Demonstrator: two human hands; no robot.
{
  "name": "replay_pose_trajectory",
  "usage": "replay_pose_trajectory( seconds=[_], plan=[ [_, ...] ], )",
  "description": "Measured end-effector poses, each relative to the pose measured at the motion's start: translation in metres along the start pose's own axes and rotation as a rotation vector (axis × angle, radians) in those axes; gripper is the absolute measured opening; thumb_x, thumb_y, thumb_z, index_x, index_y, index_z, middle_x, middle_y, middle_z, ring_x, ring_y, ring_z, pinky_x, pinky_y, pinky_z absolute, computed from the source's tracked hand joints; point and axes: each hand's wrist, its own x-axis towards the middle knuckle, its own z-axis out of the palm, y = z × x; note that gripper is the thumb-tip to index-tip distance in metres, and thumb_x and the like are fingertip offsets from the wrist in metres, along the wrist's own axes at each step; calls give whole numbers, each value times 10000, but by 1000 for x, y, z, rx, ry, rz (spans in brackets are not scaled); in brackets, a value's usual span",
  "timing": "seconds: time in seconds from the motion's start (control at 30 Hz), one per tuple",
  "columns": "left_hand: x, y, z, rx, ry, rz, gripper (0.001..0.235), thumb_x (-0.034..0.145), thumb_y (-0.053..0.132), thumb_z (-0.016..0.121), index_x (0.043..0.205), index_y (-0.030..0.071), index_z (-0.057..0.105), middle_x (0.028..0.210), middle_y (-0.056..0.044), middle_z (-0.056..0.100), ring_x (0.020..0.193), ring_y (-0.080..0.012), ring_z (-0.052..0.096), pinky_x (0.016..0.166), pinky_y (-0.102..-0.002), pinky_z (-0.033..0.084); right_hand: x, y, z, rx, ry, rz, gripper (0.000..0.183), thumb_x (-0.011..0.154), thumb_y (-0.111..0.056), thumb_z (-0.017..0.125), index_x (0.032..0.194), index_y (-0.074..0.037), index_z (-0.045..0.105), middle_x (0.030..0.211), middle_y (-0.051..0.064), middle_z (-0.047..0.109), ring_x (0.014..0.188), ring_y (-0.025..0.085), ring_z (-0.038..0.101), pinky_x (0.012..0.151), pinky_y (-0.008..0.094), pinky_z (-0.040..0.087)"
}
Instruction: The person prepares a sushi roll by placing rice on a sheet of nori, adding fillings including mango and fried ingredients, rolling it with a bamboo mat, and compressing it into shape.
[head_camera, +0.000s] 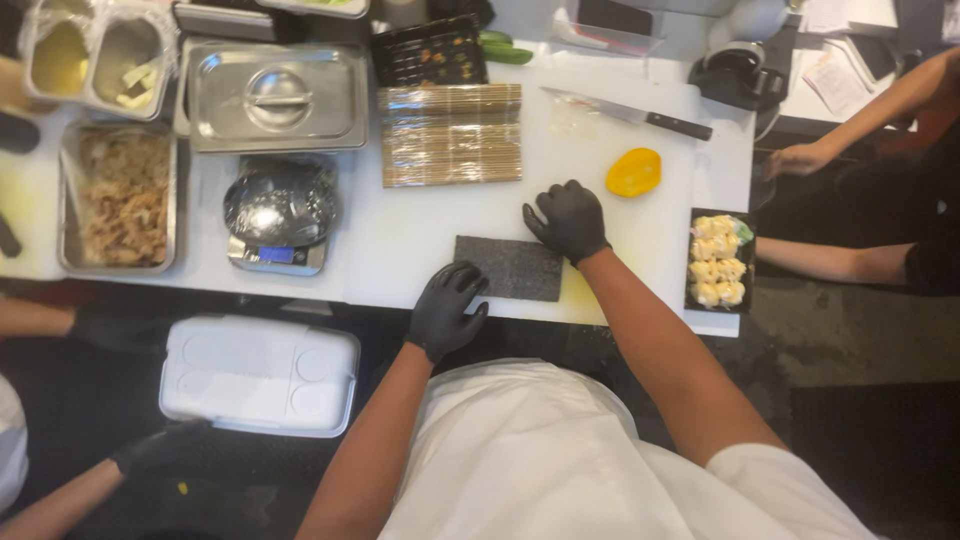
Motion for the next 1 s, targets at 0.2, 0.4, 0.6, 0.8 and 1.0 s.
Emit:
replay_pose_trajectory(
  seconds=[0.2, 0.4, 0.6, 0.8, 1.0],
  plan=[
    [7, 0, -12, 11, -103, 15, 410, 858, 221, 725, 1227, 49, 677, 1329, -171, 614, 1348, -378, 498, 1143, -491, 398, 32, 8, 3, 38, -152, 60, 284, 943, -337, 738, 742, -138, 716, 714, 91, 673, 677, 314, 667, 589, 450, 525],
    [-11, -12, -29, 100, -213, 11, 390, 891, 161, 670, 1255, 21, 656, 1364, -157, 596, 1374, -343, 492, 1210, -487, 353, 29, -31, -44, 584, -520, 276, 514, 825, -368, 811, 1171, -64, 582, 1008, 211, 709, 922, 400, 688, 813, 487, 537],
    [-25, -27, -23, 101, -113, 117, 417, 897, 164, 656, 1273, -16, 652, 1349, -187, 608, 1366, -347, 486, 1185, -508, 333, -13, -99, -28, 565, -563, 154, 556, 892, -304, 793, 1320, -64, 533, 1239, 210, 675, 1144, 395, 661, 963, 436, 533],
    [-42, -37, -5, 26, -1, 47, 267, 998, 166, 636, 1218, 15, 653, 1338, -153, 628, 1373, -318, 539, 1222, -459, 421, -41, -103, 7, 588, -258, -55, 527, 905, -204, 782, 1358, -4, 603, 1338, 222, 609, 1205, 393, 632, 990, 442, 538],
    [-27, -21, -11, 45, 7, -86, 771, 966, 371, 650, 1526, -83, 377, 1585, -282, 394, 1479, -402, 352, 1238, -507, 255, -48, -105, 15, 395, -157, -207, 448, 912, -177, 800, 1307, -17, 664, 1316, 137, 643, 1168, 357, 640, 988, 403, 547]
  ],
)
